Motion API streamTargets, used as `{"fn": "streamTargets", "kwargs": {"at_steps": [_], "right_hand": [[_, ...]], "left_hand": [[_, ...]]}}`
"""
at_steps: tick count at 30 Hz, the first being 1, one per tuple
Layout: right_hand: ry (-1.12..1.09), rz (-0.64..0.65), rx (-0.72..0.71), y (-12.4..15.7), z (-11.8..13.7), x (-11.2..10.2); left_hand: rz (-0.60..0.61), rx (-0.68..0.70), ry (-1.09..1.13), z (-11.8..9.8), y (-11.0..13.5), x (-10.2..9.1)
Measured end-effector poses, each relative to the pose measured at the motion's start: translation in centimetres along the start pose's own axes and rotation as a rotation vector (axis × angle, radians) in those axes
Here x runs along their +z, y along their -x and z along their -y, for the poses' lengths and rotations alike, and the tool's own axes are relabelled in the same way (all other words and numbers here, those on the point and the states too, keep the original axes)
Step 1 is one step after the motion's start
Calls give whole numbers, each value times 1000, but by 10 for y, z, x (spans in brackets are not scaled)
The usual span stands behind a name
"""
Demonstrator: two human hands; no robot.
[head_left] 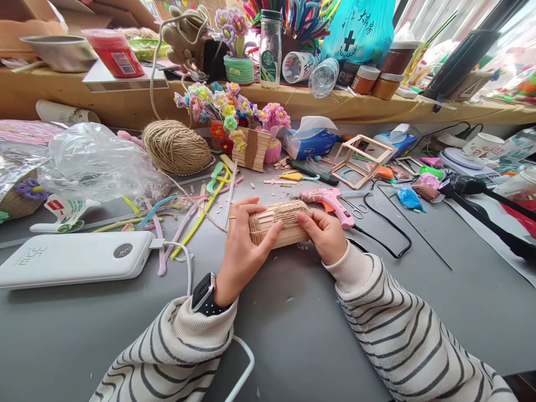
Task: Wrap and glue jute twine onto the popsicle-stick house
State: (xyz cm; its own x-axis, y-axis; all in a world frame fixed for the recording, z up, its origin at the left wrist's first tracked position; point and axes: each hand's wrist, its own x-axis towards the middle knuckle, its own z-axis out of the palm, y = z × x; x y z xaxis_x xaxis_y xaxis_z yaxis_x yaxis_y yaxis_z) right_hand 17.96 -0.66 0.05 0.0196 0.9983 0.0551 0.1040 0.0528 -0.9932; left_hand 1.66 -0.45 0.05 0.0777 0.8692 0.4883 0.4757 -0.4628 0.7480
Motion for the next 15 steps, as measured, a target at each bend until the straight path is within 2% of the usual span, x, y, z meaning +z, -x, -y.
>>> {"fn": "streamTargets", "kwargs": {"at_steps": [15], "right_hand": [[16,-23,-20,0,1,1]], "left_hand": [[85,17,20,2,0,-5]]}}
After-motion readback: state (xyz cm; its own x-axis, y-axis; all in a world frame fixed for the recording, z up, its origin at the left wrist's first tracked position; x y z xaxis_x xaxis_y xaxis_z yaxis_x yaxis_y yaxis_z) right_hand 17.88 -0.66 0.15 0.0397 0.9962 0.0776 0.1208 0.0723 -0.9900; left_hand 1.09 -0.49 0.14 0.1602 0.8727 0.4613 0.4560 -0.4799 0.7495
